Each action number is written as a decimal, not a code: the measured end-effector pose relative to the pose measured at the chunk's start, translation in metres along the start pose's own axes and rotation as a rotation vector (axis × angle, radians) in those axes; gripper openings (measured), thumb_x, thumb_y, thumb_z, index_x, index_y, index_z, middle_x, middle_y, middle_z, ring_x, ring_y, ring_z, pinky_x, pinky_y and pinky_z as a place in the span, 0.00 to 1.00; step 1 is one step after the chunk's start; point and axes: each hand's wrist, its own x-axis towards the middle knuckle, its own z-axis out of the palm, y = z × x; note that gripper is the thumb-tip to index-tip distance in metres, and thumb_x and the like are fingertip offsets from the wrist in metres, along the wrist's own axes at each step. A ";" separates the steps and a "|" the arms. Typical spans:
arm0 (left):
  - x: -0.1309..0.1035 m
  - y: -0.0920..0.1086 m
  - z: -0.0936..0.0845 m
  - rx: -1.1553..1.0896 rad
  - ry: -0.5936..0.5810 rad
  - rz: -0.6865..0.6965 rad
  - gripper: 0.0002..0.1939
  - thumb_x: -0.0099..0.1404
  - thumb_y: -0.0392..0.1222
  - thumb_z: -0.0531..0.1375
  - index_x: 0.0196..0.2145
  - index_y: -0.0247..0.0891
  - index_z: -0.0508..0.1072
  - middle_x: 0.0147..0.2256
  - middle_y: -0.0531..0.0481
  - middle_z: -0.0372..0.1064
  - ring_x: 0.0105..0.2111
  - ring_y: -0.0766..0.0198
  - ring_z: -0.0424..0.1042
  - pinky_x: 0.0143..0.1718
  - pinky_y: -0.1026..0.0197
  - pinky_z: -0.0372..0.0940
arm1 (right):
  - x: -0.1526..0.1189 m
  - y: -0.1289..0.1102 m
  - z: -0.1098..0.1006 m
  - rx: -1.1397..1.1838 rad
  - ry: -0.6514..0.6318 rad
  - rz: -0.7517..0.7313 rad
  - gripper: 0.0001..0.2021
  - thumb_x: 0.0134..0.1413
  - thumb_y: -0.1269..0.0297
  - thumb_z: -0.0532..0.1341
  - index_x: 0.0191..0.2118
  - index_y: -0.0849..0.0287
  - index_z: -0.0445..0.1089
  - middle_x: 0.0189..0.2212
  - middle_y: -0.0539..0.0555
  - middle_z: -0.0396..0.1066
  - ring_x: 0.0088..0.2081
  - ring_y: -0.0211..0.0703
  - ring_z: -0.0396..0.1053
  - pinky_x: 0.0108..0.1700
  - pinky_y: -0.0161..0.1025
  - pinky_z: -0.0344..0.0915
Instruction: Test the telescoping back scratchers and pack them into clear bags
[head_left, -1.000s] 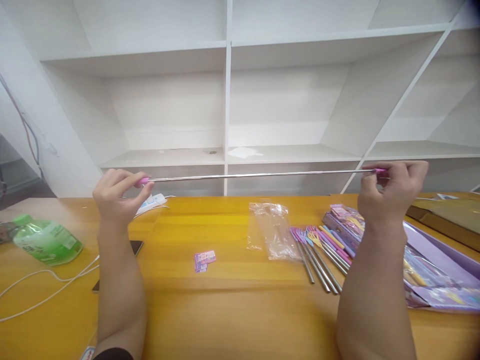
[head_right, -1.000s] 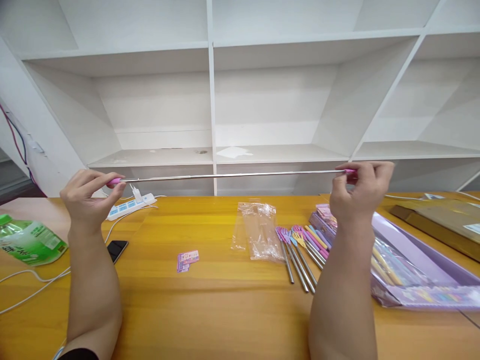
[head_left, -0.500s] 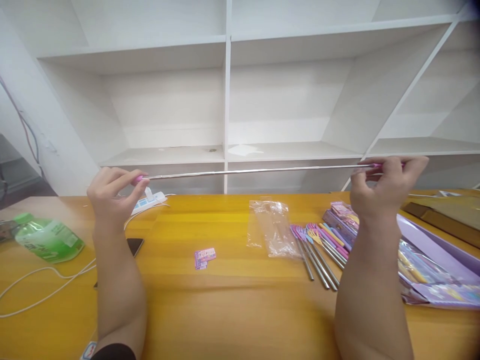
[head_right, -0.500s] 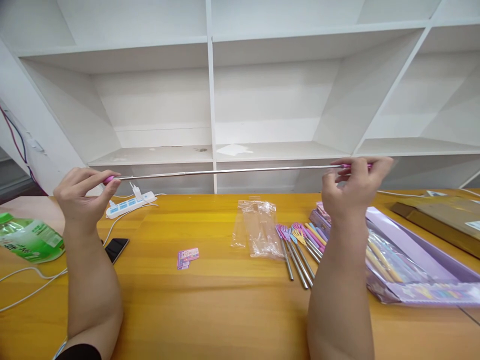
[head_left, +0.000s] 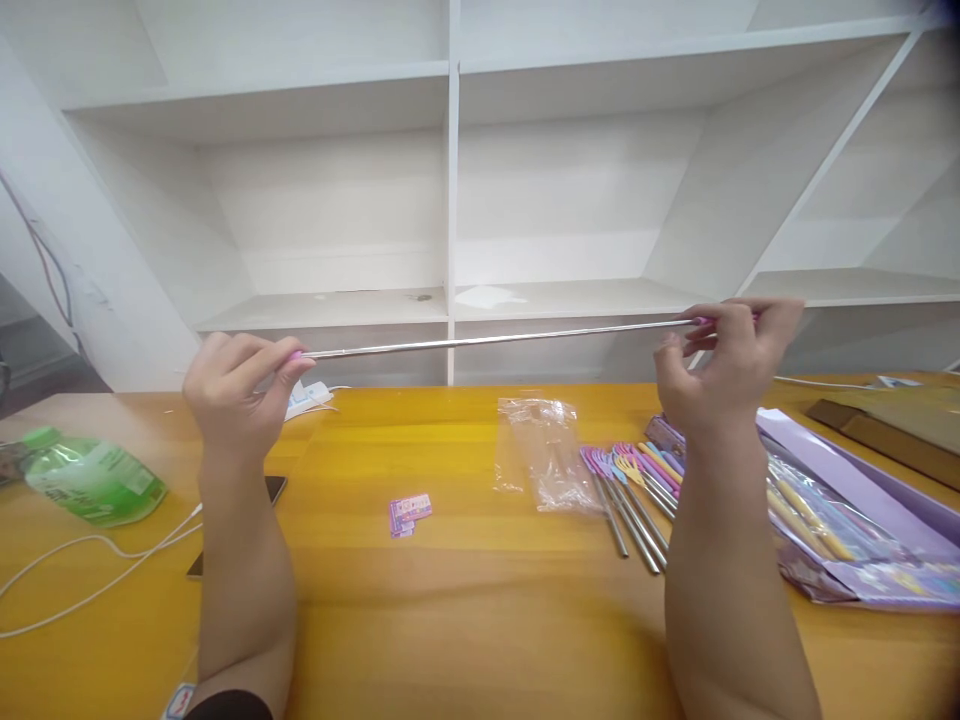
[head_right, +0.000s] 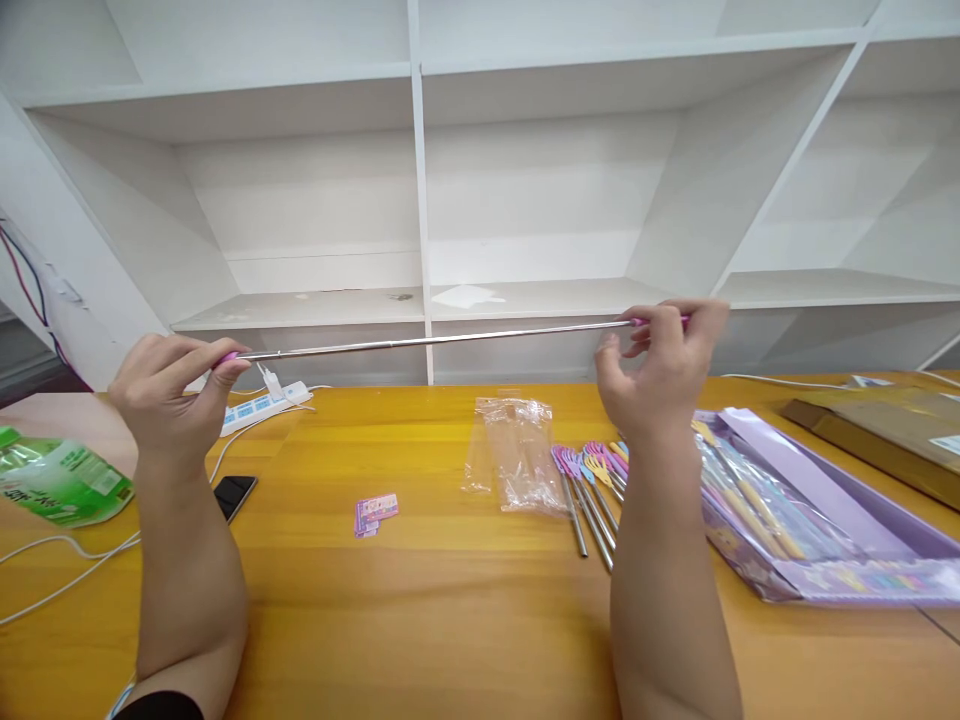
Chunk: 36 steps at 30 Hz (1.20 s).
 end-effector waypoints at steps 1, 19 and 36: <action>0.000 0.003 0.001 0.006 -0.001 -0.010 0.16 0.72 0.58 0.68 0.33 0.45 0.85 0.25 0.51 0.76 0.28 0.61 0.63 0.32 0.56 0.58 | -0.001 -0.008 0.001 0.005 -0.018 -0.018 0.15 0.50 0.68 0.66 0.46 0.58 0.74 0.49 0.63 0.63 0.31 0.37 0.65 0.36 0.46 0.74; -0.007 0.042 0.024 -0.048 -0.009 0.051 0.06 0.73 0.50 0.70 0.39 0.47 0.84 0.29 0.51 0.75 0.28 0.60 0.59 0.33 0.54 0.55 | -0.013 -0.091 0.020 0.039 -0.138 -0.066 0.17 0.58 0.71 0.66 0.52 0.54 0.74 0.49 0.59 0.64 0.34 0.43 0.66 0.38 0.48 0.71; -0.030 0.122 0.056 0.016 -0.148 0.079 0.05 0.73 0.45 0.71 0.39 0.44 0.82 0.28 0.53 0.76 0.31 0.59 0.56 0.32 0.54 0.52 | -0.067 -0.179 0.059 0.055 -0.328 -0.240 0.13 0.65 0.77 0.60 0.52 0.56 0.69 0.38 0.55 0.71 0.38 0.49 0.67 0.41 0.45 0.66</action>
